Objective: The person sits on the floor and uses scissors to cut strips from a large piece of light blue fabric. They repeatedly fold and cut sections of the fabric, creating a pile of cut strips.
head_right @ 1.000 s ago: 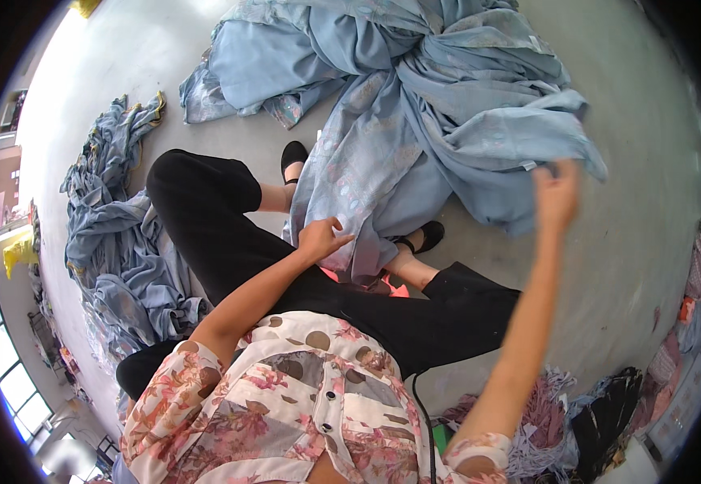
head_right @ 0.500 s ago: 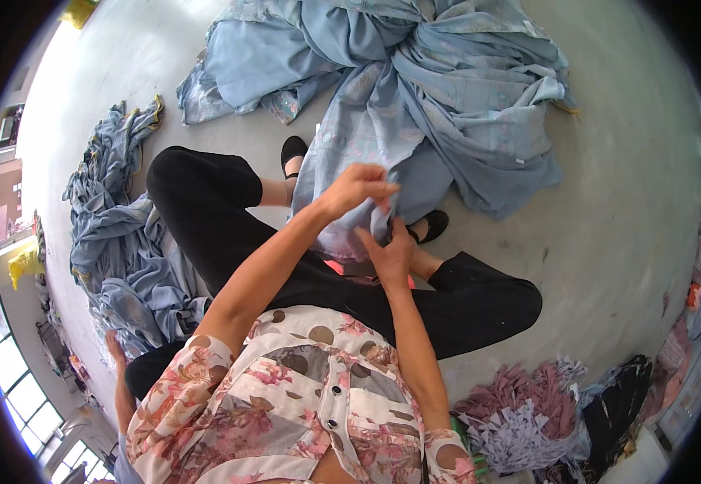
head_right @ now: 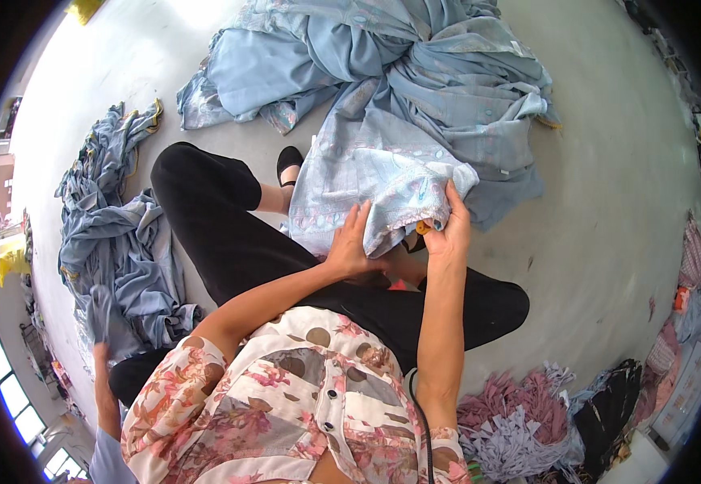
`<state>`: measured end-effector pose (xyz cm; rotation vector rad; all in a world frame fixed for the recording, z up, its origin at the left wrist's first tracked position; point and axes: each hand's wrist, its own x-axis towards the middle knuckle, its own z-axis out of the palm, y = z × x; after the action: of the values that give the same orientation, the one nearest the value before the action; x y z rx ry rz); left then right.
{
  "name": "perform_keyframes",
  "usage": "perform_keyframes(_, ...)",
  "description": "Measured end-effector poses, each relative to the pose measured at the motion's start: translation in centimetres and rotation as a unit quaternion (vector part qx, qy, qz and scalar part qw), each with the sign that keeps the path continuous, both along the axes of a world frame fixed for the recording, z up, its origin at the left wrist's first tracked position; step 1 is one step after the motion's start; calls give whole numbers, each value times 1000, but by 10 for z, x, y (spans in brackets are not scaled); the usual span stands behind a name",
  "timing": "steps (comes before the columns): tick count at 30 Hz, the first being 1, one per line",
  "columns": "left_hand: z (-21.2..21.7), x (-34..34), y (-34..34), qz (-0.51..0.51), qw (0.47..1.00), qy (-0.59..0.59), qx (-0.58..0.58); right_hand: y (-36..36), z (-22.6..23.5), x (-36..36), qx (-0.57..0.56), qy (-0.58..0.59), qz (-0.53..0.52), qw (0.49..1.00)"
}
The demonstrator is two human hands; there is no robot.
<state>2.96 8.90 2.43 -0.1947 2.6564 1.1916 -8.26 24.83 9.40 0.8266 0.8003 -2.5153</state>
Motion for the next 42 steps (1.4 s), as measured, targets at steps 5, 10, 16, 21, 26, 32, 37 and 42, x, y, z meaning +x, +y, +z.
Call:
perform_keyframes(5,-54,-16,-36,203,978,3,38,0,41,7,1,34,-43,998)
perform_keyframes(10,26,-97,-157,316,899,289,90,72,28,6,149,84,7,985)
perform_keyframes(16,27,-130,-240,325,877,346,69,106,2,5,444,138,-17,885)
perform_keyframes(21,-11,-121,-220,359,914,187,2,133,-36,6,532,84,2,842)
perform_keyframes(26,-35,-113,-201,414,892,168,69,143,-46,16,544,77,-35,835)
perform_keyframes(32,-34,-107,-187,417,902,101,-44,164,-37,18,410,-13,27,912)
perform_keyframes(37,-52,-62,-115,337,926,171,-24,149,-35,20,240,-78,-12,968)
perform_keyframes(42,-74,-5,-51,493,763,-135,396,100,-10,19,137,-68,-74,985)
